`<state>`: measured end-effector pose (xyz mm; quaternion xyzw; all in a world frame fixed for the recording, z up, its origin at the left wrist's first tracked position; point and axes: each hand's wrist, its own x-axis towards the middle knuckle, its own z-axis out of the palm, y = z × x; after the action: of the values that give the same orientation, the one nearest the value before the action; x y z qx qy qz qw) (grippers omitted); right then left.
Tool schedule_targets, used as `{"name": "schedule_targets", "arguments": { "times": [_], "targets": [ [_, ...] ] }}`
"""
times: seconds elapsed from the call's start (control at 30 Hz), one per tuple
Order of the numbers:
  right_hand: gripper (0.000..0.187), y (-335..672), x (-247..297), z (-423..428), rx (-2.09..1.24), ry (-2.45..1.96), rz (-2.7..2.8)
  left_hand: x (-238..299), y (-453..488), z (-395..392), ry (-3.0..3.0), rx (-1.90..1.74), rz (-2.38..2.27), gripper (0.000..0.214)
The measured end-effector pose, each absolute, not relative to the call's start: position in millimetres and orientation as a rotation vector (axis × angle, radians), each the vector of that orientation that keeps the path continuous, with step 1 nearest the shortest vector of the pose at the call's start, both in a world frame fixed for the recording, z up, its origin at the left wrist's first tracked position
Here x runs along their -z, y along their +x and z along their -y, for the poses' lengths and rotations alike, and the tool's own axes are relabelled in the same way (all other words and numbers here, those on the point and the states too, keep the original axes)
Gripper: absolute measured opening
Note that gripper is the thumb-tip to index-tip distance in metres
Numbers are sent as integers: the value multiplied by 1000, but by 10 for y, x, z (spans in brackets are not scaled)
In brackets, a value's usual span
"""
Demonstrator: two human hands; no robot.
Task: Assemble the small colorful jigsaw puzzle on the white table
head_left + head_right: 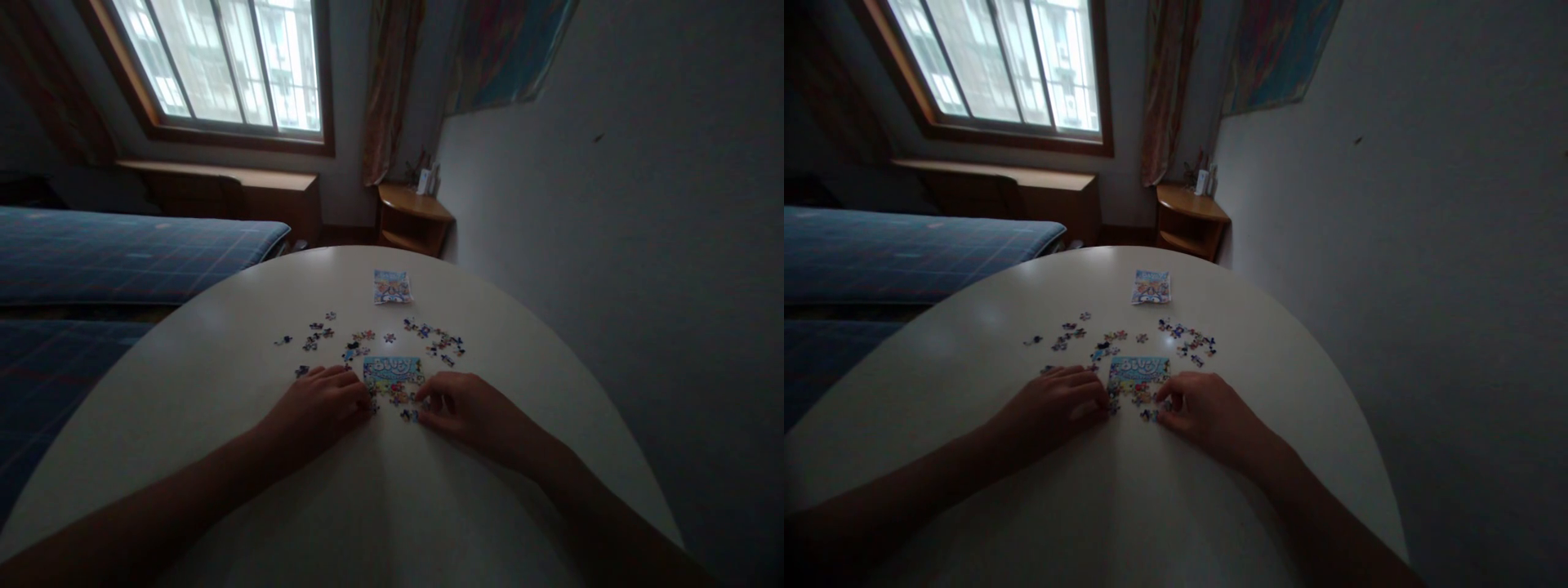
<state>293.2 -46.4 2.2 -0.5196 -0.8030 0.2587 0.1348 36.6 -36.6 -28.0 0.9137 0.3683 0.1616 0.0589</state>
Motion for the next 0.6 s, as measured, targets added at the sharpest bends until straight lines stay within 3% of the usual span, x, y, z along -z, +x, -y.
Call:
{"name": "schedule_targets", "arguments": {
  "times": [0.4, 0.6],
  "targets": [
    [21, 2902, 36, 473, -686, -1317, 2395, 253, 282, 321, 2629, -479, -1191, 2],
    [13, 2869, 74, 466, -627, -1232, 2499, 186, 171, 269, 2610, -427, -1178, 9]
  ]
}}
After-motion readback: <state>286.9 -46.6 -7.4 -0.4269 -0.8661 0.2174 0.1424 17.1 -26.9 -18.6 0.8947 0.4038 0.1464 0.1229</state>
